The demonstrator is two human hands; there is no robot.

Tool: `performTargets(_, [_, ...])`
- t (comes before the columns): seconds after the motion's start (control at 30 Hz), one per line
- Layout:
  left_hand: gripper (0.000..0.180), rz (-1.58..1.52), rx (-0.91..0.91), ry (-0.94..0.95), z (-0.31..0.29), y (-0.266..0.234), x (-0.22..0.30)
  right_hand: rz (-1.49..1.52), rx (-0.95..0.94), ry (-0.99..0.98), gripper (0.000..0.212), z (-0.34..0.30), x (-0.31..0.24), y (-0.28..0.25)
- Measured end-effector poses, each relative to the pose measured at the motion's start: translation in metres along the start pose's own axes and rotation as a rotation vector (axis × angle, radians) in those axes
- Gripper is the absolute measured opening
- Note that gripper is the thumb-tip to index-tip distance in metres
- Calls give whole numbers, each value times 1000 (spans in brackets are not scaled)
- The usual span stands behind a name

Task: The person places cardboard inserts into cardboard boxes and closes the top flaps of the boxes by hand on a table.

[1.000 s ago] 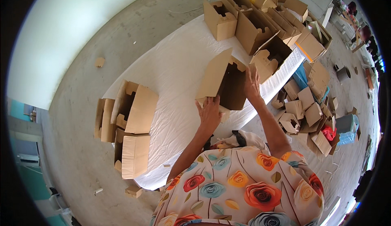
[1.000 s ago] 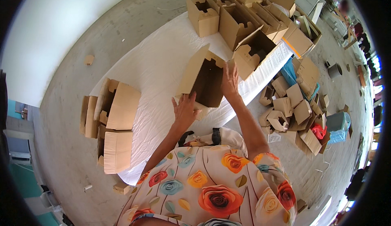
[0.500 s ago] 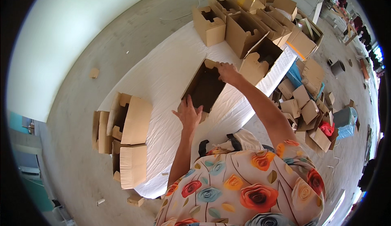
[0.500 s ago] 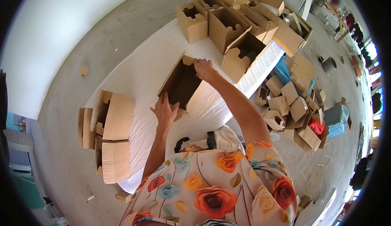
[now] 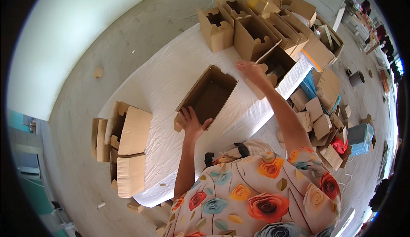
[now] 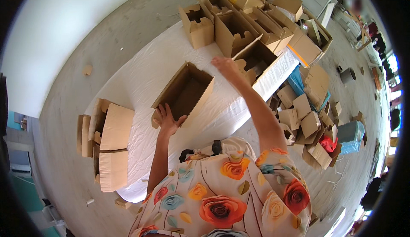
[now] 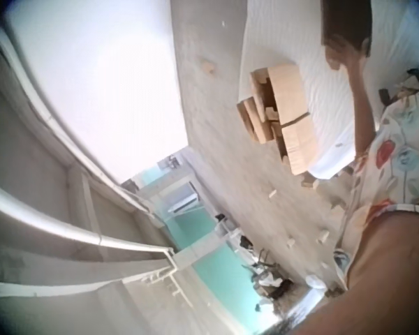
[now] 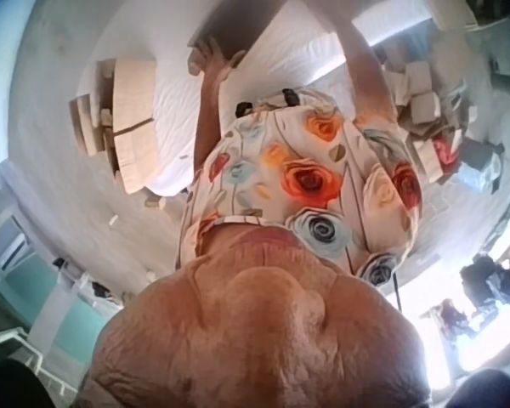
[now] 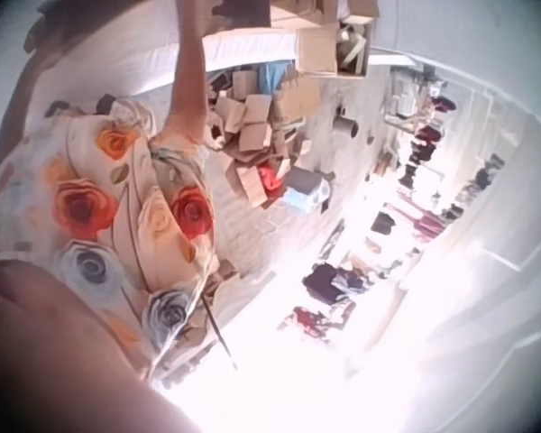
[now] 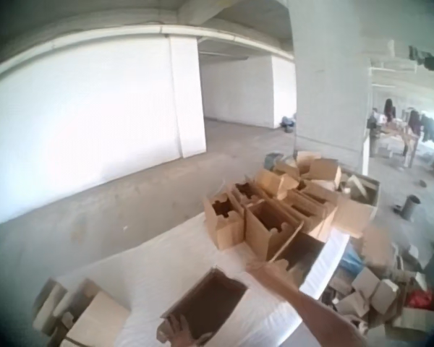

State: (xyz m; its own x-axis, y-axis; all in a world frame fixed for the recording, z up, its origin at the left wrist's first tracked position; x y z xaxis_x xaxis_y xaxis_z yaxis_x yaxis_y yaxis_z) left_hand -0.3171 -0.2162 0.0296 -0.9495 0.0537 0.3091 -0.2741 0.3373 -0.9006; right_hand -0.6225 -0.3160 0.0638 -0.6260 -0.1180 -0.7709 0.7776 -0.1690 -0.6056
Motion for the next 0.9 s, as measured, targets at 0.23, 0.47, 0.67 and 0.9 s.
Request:
performTargets(0.23, [98, -127, 157, 25, -6, -1, 4, -475, -192, 171, 15, 10, 77, -133])
performTargets(0.47, [76, -383, 301, -14, -19, -22, 5, -662, -1048, -131, 39, 33, 187, -59])
performTargets(0.67, [49, -247, 599, -46, -54, -40, 41, -658, -1097, -69, 41, 22, 199, -7])
performTargets(0.9, [20, -118, 690, -97, -52, -9, 57, -534, -986, 20, 43, 28, 187, -24])
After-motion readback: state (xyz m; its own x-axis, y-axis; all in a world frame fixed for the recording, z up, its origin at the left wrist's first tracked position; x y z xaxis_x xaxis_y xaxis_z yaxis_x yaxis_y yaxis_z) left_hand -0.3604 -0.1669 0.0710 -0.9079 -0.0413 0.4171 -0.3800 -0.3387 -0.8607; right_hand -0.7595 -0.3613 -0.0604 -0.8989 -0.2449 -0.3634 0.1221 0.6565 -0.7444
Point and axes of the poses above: each hand's wrist, its own z-axis towards the middle knuckle, its own y-axis out of the palm, x = y × z, the point moved 3 cm from there along z, towards the middle knuckle, and after that the axes turned 12 degrees about z, right-handed, at the moved point
